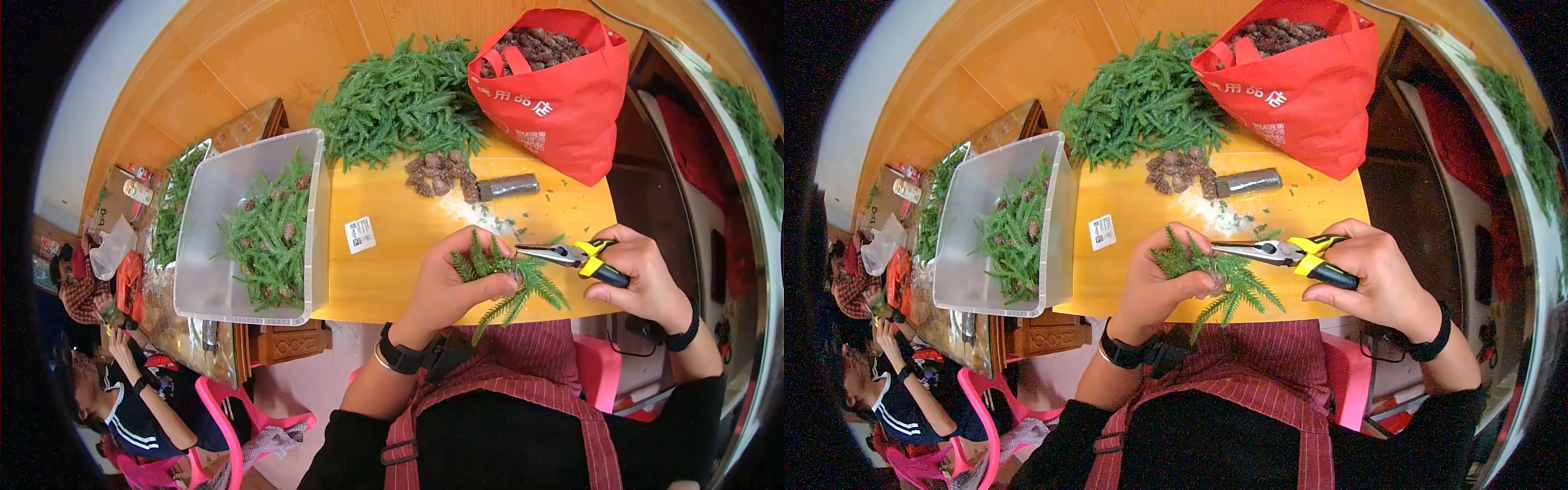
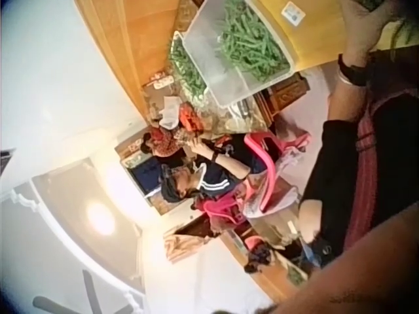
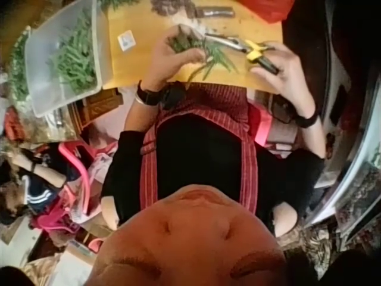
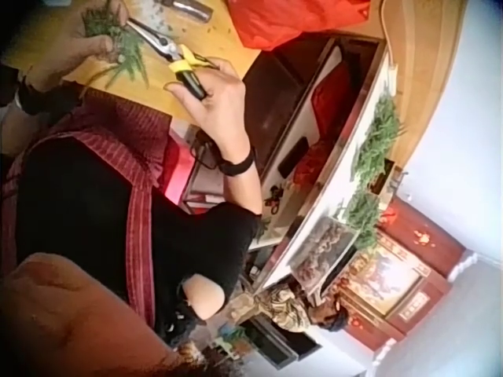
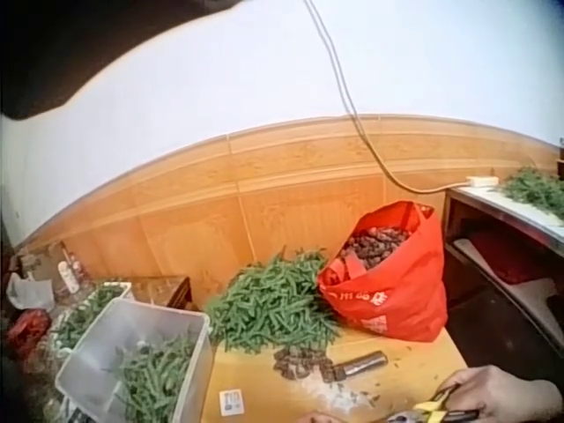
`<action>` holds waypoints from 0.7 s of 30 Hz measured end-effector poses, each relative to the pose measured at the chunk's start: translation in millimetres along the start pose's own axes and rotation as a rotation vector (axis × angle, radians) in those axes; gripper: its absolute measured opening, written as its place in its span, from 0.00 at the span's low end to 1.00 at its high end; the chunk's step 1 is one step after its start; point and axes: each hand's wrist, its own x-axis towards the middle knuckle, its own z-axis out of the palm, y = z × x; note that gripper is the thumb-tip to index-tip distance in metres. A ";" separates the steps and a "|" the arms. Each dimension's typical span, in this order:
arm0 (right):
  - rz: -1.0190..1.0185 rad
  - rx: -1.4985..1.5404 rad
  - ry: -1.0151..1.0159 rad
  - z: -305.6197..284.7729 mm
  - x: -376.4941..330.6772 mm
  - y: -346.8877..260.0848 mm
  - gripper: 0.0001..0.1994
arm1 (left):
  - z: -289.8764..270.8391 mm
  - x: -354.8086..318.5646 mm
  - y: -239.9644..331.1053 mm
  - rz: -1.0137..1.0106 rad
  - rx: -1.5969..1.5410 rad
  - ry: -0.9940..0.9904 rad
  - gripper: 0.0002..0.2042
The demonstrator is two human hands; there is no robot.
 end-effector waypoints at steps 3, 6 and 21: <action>-0.003 0.027 -0.026 -2.0 1.2 -2.1 0.17 | 1.1 -0.9 0.6 -0.020 -0.036 0.001 0.14; -0.005 0.046 -0.038 -3.3 1.2 -2.5 0.17 | 4.3 -1.3 0.9 -0.003 -0.062 0.027 0.14; -0.033 -0.076 -0.022 -13.0 0.9 -10.5 0.18 | 3.4 -1.7 11.0 -0.155 0.025 -0.022 0.08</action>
